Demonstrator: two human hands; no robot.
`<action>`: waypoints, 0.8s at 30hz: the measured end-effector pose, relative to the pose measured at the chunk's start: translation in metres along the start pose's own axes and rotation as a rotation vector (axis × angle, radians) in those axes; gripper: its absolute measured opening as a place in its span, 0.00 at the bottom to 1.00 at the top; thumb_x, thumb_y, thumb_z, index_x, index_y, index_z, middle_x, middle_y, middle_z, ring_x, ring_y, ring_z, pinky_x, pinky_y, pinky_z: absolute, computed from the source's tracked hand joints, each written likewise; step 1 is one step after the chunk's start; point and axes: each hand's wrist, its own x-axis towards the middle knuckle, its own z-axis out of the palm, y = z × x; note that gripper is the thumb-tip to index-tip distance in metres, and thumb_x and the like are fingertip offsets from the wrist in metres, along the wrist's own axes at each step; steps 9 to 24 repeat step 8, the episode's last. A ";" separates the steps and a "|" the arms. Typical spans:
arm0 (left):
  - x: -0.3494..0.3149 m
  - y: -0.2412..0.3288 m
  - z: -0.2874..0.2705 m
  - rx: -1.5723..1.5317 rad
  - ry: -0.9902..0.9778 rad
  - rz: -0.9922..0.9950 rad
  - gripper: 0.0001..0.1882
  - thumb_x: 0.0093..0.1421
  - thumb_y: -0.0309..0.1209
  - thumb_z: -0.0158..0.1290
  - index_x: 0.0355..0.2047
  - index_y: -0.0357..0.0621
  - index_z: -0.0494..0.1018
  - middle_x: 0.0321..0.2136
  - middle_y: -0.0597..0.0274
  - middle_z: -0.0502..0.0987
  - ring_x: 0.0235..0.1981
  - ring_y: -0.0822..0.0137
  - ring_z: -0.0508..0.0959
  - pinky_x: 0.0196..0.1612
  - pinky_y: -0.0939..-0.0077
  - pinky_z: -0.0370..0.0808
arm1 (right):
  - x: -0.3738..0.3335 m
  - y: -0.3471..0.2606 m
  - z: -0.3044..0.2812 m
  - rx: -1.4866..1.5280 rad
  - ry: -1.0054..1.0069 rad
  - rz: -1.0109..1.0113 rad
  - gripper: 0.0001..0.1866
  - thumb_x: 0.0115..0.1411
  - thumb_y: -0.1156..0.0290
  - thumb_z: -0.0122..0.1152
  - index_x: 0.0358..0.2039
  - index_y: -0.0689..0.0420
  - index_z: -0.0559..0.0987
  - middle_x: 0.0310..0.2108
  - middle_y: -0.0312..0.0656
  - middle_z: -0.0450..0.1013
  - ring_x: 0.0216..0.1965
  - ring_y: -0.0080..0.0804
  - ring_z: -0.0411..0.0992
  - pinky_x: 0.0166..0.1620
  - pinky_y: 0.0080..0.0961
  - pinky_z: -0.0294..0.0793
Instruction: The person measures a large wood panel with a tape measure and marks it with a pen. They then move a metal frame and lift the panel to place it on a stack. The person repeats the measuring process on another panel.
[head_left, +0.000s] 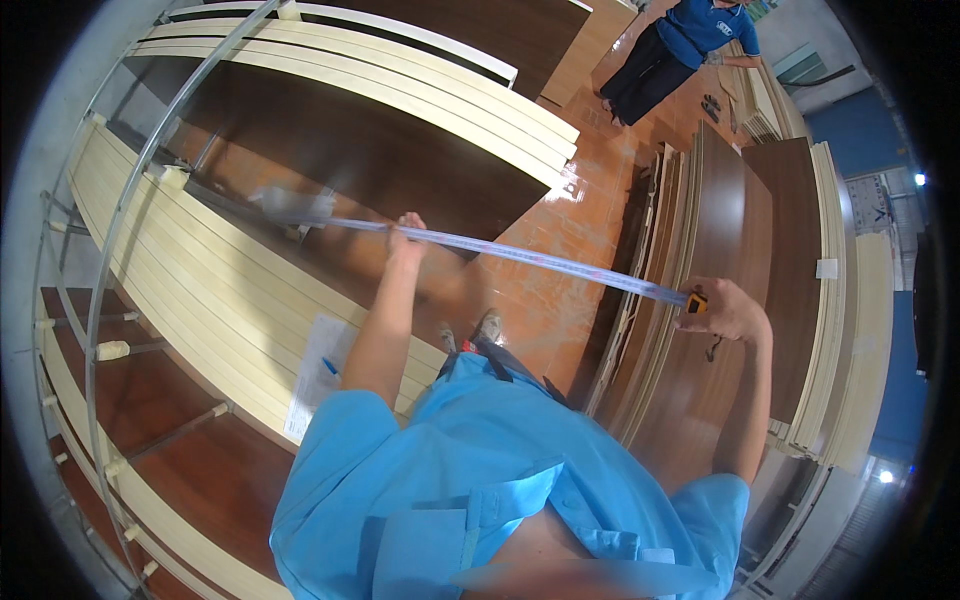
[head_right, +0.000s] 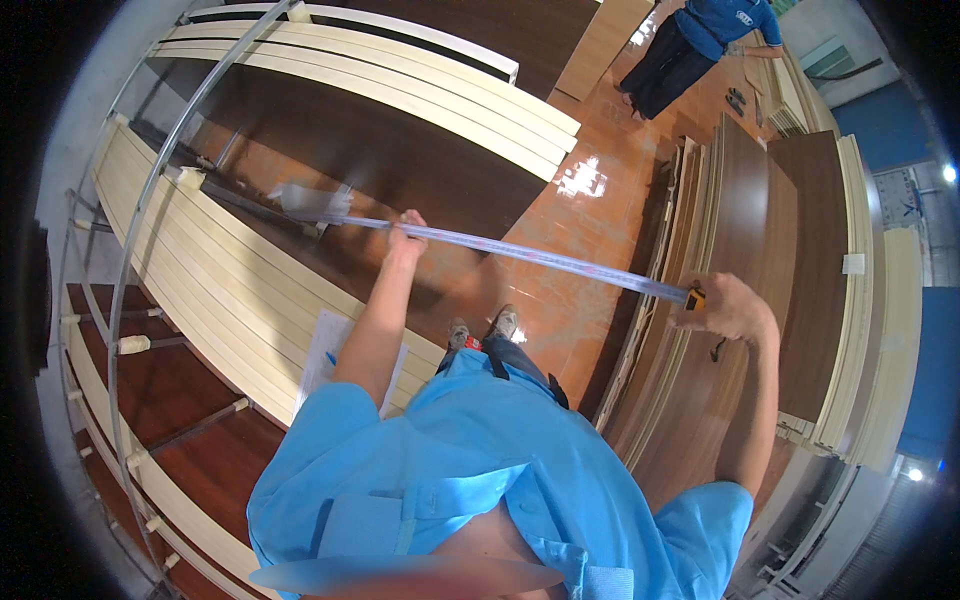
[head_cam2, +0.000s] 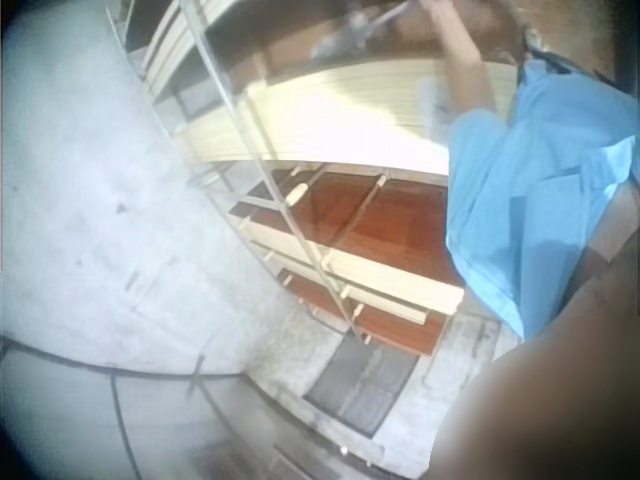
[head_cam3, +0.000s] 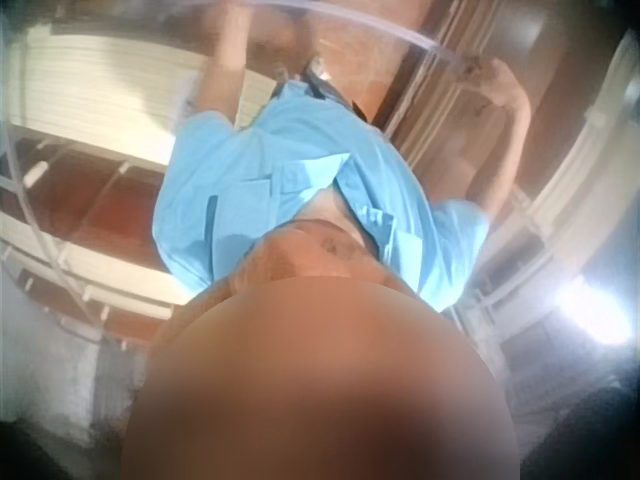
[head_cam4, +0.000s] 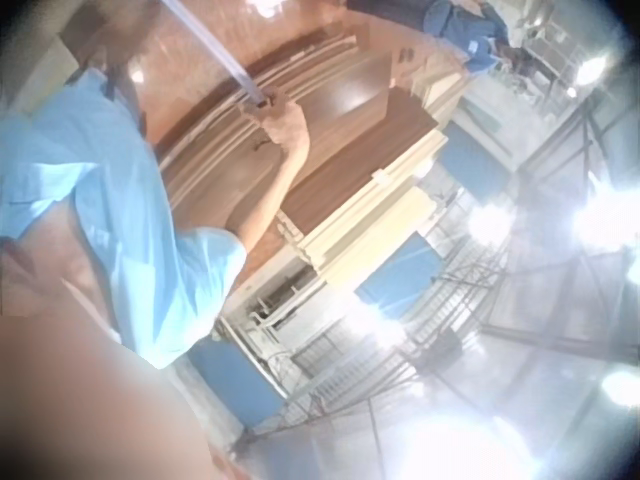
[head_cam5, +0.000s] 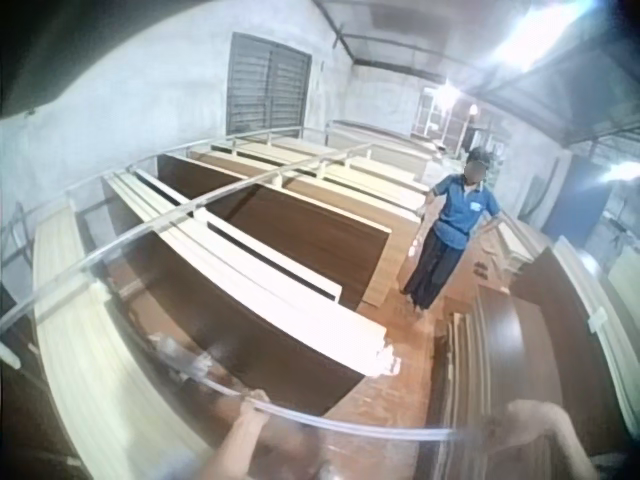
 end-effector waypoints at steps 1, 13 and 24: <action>-0.003 -0.016 -0.009 0.025 -0.009 -0.017 0.20 0.76 0.44 0.36 0.43 0.47 0.74 0.37 0.61 0.83 0.36 0.65 0.84 0.34 0.70 0.84 | -0.002 -0.006 -0.009 -0.022 -0.012 -0.001 0.27 0.48 0.50 0.76 0.40 0.57 0.83 0.25 0.47 0.79 0.30 0.42 0.79 0.37 0.39 0.76; 0.008 -0.035 -0.029 0.017 -0.190 -0.108 0.16 0.75 0.46 0.41 0.43 0.54 0.75 0.40 0.65 0.82 0.40 0.63 0.83 0.38 0.68 0.85 | 0.025 -0.068 -0.013 -0.333 0.029 0.013 0.25 0.49 0.52 0.76 0.43 0.53 0.83 0.34 0.52 0.81 0.44 0.43 0.81 0.50 0.39 0.78; 0.008 -0.035 -0.029 0.017 -0.190 -0.108 0.16 0.75 0.46 0.41 0.43 0.54 0.75 0.40 0.65 0.82 0.40 0.63 0.83 0.38 0.68 0.85 | 0.025 -0.068 -0.013 -0.333 0.029 0.013 0.25 0.49 0.52 0.76 0.43 0.53 0.83 0.34 0.52 0.81 0.44 0.43 0.81 0.50 0.39 0.78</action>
